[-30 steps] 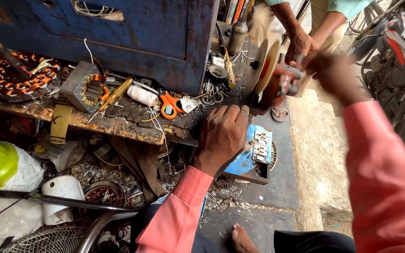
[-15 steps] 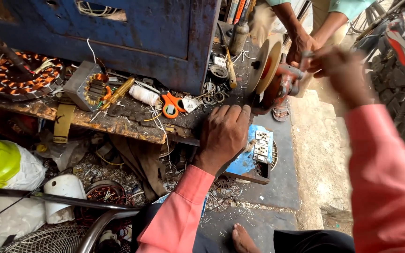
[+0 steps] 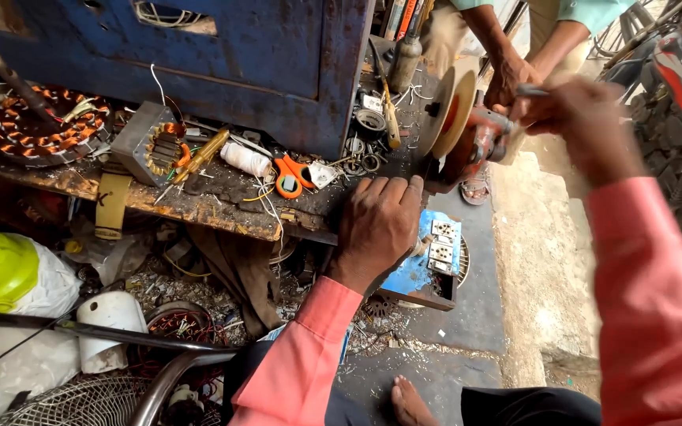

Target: Winding copper wire onto a motor coil and assembling the part.

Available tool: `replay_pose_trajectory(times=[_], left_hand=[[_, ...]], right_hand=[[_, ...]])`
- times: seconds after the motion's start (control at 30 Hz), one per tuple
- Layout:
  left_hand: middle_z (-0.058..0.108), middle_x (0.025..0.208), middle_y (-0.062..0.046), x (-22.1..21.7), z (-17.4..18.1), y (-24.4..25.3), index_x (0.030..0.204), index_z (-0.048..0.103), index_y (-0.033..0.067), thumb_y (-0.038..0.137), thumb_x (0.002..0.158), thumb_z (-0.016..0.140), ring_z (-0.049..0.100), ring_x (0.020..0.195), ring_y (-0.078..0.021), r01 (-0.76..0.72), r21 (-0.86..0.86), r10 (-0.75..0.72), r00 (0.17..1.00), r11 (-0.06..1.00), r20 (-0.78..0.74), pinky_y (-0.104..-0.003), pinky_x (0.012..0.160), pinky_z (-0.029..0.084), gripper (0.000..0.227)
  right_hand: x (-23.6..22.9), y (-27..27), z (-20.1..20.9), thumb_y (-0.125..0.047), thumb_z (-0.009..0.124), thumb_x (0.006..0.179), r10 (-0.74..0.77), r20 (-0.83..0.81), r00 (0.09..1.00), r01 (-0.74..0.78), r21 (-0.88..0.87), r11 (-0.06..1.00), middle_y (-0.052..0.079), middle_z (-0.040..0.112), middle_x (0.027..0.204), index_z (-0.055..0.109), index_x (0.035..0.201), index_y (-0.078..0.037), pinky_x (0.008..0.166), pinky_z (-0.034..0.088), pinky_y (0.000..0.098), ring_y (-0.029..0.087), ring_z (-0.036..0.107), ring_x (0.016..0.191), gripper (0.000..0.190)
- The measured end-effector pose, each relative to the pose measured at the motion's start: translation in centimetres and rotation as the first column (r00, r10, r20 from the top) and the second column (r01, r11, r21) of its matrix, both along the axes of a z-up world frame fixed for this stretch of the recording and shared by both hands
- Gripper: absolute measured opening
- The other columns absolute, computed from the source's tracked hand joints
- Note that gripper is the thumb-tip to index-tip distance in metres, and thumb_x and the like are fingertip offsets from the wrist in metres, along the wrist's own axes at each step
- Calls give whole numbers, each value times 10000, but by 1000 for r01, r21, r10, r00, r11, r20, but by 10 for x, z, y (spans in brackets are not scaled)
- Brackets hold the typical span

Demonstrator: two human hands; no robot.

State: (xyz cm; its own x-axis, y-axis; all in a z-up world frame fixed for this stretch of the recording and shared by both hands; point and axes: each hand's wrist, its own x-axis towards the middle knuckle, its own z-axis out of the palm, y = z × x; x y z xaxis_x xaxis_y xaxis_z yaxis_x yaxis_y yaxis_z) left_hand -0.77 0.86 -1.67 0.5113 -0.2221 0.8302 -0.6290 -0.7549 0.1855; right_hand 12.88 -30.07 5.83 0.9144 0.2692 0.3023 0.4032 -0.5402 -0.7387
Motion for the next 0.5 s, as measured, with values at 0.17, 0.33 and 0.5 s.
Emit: replay_pose_trajectory(times=[0.17,0.33,0.5], left_hand=[[578,816,-81,1,0,-1,1127,678,-28,105,946,652,603,779,-248,-9,5,9,1000,1000,7,-397,734,478,226],[582,821,-84,-1,1,0,1144,679,-32,98,943,650,602,773,-245,4,11,-4,1000,1000,18,-395,723,474,241],[580,816,-82,0,0,0,1129,679,-29,97,954,651,605,775,-247,1,-1,-1,1000,1000,7,-398,722,475,218]], right_hand=[[-8,-28,-18,-207,685,1008,519,-320,792,-562,-52,825,167,784,849,804,881,17,727,675,404,267,811,727,284],[32,2,-76,-154,609,1019,-260,212,942,306,-859,410,175,765,922,723,1164,-30,716,608,441,304,726,793,222],[-8,-10,2,-266,601,1078,153,-106,983,-126,222,967,105,776,978,729,1092,-56,822,615,399,221,756,866,247]])
